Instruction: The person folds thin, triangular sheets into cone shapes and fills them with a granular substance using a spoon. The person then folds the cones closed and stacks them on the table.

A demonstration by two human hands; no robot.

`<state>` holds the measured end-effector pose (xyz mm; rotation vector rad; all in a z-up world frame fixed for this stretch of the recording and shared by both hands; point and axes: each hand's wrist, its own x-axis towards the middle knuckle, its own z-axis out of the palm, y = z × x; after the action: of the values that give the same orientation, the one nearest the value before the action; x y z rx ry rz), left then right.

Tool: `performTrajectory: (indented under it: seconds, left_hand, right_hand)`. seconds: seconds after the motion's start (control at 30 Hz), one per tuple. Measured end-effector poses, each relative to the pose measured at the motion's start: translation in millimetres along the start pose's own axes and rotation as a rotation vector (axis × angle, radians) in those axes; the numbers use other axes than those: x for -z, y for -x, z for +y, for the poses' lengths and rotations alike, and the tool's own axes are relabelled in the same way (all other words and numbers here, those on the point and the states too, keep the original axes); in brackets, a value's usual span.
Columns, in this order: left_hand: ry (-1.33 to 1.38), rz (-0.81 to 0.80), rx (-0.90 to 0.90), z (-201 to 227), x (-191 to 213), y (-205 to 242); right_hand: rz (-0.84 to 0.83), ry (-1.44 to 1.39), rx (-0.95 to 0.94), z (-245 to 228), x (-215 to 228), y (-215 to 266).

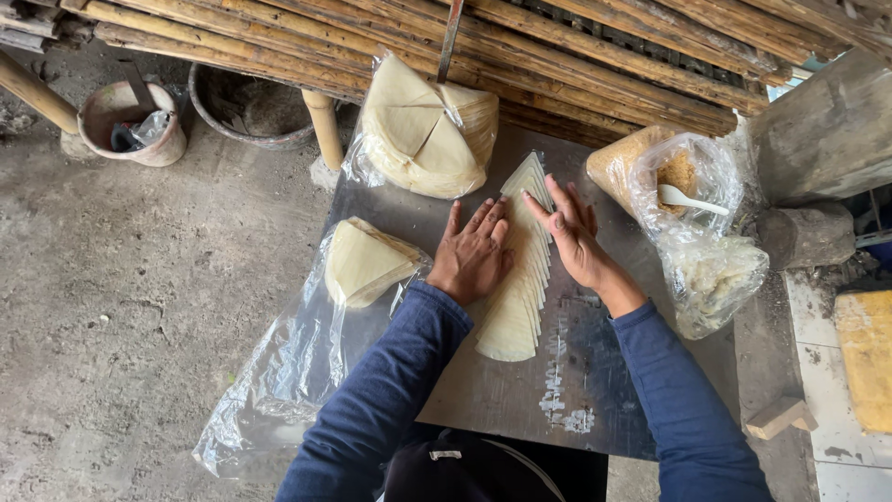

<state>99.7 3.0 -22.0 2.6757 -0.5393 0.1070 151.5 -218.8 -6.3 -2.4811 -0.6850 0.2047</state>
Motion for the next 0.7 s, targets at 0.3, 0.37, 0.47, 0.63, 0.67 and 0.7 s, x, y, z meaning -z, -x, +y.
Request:
performTrajectory:
  seconds: [0.3,0.37,0.47,0.63,0.67,0.7]
  left_hand:
    - [0.008,0.063,-0.022,-1.7,-3.8,-0.1]
    - [0.012,0.045,-0.016,-2.3,-3.9,1.3]
    - [0.035,0.041,-0.015,-2.3,-1.3,1.5]
    - [0.027,0.046,-0.011,-1.7,-1.8,1.7]
    - [0.031,0.056,-0.013,-1.8,-2.7,1.5]
    - [0.035,0.067,-0.014,-1.9,-3.5,1.3]
  right_hand:
    - [-0.111,0.302,-0.104,6.7,1.7,-11.2]
    - [-0.111,0.377,-0.101,9.6,4.1,-9.8]
    - [-0.077,0.477,-0.066,10.7,11.6,-8.0]
    - [0.124,0.718,-0.006,5.0,18.5,1.1]
    - [0.125,0.673,0.024,4.0,19.8,2.9]
    - [0.127,0.627,0.054,3.5,22.3,5.0]
